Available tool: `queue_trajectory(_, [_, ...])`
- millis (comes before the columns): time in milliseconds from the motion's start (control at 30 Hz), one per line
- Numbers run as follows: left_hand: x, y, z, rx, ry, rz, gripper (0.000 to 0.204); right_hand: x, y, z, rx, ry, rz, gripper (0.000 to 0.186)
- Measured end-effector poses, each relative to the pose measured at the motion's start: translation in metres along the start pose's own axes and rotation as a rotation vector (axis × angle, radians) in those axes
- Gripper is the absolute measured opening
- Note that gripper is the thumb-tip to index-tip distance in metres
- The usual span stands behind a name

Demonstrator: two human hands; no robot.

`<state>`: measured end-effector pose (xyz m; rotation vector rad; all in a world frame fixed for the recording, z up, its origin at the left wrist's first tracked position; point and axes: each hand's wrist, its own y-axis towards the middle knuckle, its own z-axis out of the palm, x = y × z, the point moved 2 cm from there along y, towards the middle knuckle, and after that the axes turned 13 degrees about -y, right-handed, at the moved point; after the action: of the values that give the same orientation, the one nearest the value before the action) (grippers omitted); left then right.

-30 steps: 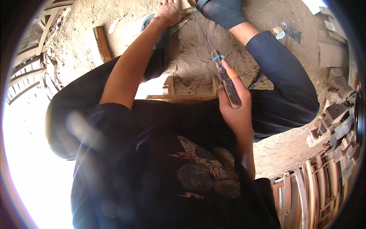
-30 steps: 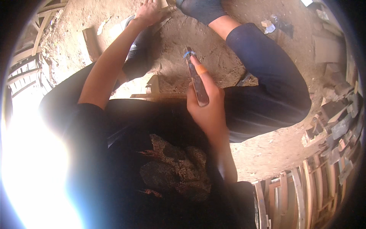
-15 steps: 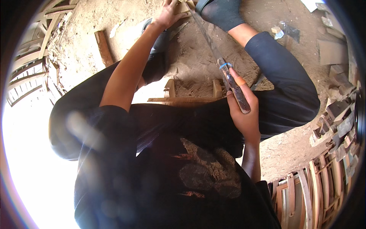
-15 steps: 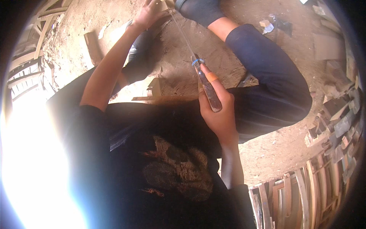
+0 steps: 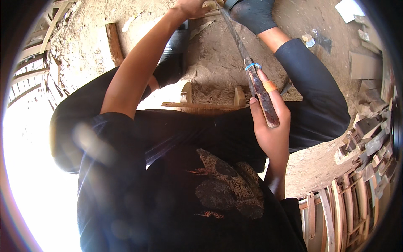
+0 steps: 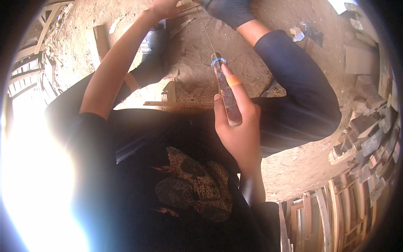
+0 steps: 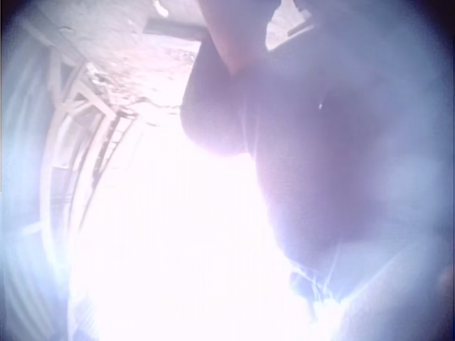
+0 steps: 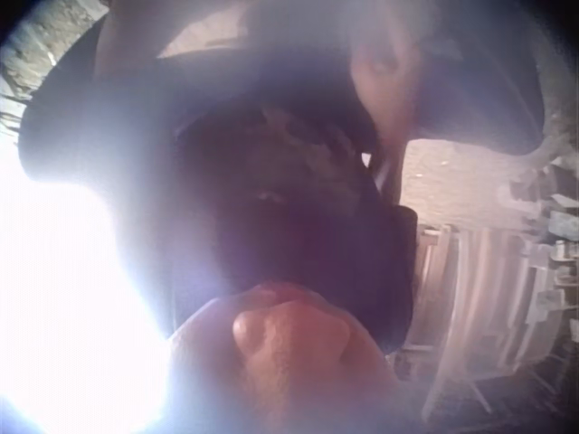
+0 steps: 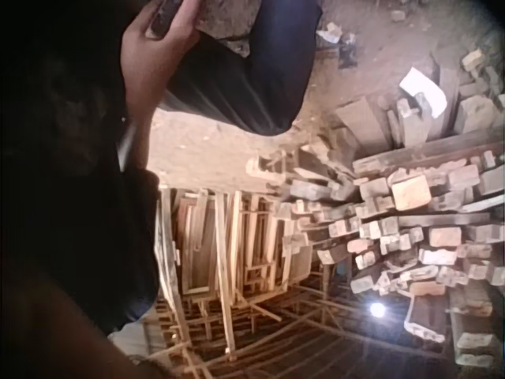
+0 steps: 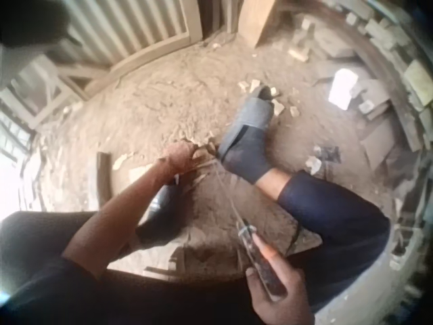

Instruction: The person sits on the ground and uses a hand saw to cut a small piece of wood. They hold the wood with their left hand and saw with their right hand, producing sawdust as they work.

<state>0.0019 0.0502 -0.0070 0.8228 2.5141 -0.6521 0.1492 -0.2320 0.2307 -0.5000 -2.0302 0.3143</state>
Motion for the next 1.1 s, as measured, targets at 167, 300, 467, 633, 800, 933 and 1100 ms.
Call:
queue_trajectory(167, [0.007, -0.003, 0.015, -0.097, 0.098, -0.106, 0.038, 0.000, 0.004, 0.001, -0.007, 0.015, -0.039, 0.046])
queue_trajectory(300, [0.019, -0.002, 0.006, 0.056, -0.055, -0.032, 0.052, -0.008, 0.009, 0.001, -0.060, -0.016, -0.096, 0.051])
queue_trajectory(467, [0.016, 0.005, 0.033, -0.012, 0.318, 0.092, 0.068, -0.012, 0.012, 0.006, -0.067, -0.017, -0.125, 0.051])
queue_trajectory(633, [0.045, 0.013, 0.083, -0.251, 0.397, 0.238, 0.069, -0.018, -0.004, 0.008, -0.070, -0.059, -0.081, 0.052])
queue_trajectory(800, [0.035, 0.003, 0.071, -0.256, 0.359, 0.135, 0.074, 0.001, -0.053, -0.005, -0.094, -0.096, 0.000, 0.049])
queue_trajectory(933, [0.044, 0.006, 0.069, -0.297, 0.156, 0.041, 0.080, -0.003, -0.024, 0.014, -0.015, -0.010, 0.065, 0.049])
queue_trajectory(1100, [0.025, -0.001, 0.054, -0.187, 0.158, 0.010, 0.092, 0.000, -0.065, 0.006, -0.087, -0.073, 0.049, 0.049])
